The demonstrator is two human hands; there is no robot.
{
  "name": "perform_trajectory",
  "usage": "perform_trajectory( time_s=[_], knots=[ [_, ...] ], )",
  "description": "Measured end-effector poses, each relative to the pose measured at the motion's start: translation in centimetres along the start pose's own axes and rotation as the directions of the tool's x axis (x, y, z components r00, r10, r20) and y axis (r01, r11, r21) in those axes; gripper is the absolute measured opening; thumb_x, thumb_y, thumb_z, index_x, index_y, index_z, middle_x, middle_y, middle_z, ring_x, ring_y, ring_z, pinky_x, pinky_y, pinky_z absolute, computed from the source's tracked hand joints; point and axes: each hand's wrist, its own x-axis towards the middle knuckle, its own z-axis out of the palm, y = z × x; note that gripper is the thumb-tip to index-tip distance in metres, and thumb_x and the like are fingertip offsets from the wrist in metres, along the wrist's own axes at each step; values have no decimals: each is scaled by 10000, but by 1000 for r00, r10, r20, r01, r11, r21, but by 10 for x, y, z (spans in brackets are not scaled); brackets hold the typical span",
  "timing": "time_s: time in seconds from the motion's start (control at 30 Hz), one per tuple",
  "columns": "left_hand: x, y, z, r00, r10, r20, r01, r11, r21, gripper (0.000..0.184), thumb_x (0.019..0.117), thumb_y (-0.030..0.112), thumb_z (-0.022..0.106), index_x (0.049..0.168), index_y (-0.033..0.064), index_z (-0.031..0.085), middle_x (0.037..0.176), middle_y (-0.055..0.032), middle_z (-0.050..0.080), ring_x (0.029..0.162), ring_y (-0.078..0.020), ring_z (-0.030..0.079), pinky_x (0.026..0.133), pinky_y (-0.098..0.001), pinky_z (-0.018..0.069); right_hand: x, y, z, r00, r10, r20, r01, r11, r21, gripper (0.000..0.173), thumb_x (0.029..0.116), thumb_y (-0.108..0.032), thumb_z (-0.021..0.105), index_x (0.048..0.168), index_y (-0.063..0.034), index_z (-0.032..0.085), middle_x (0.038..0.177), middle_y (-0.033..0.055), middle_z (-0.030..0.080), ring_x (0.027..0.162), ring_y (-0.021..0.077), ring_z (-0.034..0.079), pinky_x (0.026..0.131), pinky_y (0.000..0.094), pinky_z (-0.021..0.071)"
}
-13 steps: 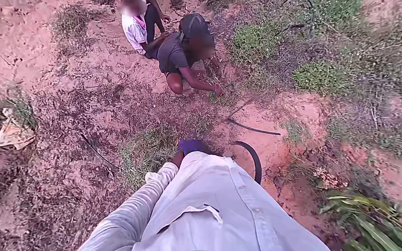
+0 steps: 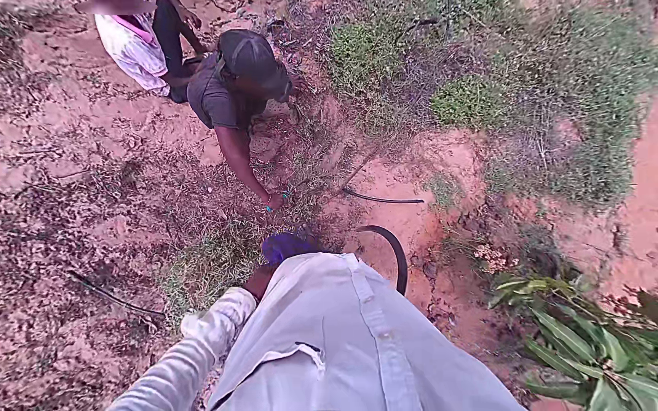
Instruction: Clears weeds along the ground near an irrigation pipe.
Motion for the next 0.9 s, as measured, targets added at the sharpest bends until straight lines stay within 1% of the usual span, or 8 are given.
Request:
perform_trajectory(
  time_s=[0.03,0.07,0.2,0.33,0.43,0.57,0.8,0.9],
  knots=[
    [12,9,-7,999,19,38,-22,997,81,368,1111,205,467,1282,-70,642,1287,-272,660,1245,-376,621,1108,-524,443,5,-48,1,931,362,-48,-364,931,-24,292,1091,-4,402,1263,188,540,1205,290,621,1043,194,601,968,281,444],
    [22,14,-11,997,33,68,-43,988,150,377,1112,207,468,1305,-73,631,1323,-284,643,1284,-396,599,1135,-531,421,10,-69,2,865,493,-90,-496,869,-7,305,1087,-11,420,1304,164,544,1266,285,618,1104,221,606,1022,320,433],
    [49,42,-31,981,32,190,-112,896,429,411,1100,229,485,1367,-65,592,1398,-305,592,1355,-456,535,1156,-604,372,18,-86,-3,874,457,-166,-463,886,1,276,1064,-15,478,1258,160,569,1203,272,643,1033,213,617,970,320,456],
    [65,61,-36,977,-24,210,-83,870,485,433,1099,265,483,1386,-44,580,1432,-296,569,1375,-466,515,1130,-638,389,18,-89,-18,843,445,-303,-405,895,188,268,1025,-31,584,1230,141,584,1149,238,653,992,185,611,937,319,473],
    [78,69,-30,984,-98,148,9,862,507,546,1106,305,451,1547,-14,406,1579,-281,424,1466,-482,400,1146,-665,358,32,-70,-37,830,339,-444,-263,938,225,258,985,-22,615,1199,120,598,1016,170,669,870,111,606,835,273,494],
    [101,75,-27,989,-111,102,61,913,403,612,1075,402,502,1559,49,376,1451,-256,569,1327,-444,573,1097,-630,446,61,-69,-76,821,317,-475,-206,940,271,296,976,-19,630,1238,102,564,987,134,648,820,84,589,787,265,504],
    [138,140,-6,980,-190,-52,195,974,118,597,1084,365,494,1599,106,342,1493,-280,524,1372,-481,518,1113,-662,410,154,-134,-195,841,280,-464,-363,926,-99,417,974,-126,696,1303,101,576,1207,279,646,1100,313,623,1005,462,459],
    [153,196,21,975,-216,46,215,976,14,596,1096,305,483,1603,49,304,1456,-309,545,1352,-483,541,1119,-653,416,205,-172,-259,902,191,-388,-353,844,-404,418,991,-169,688,1287,111,598,1228,314,642,1169,387,609,1050,516,426]
  ],
)
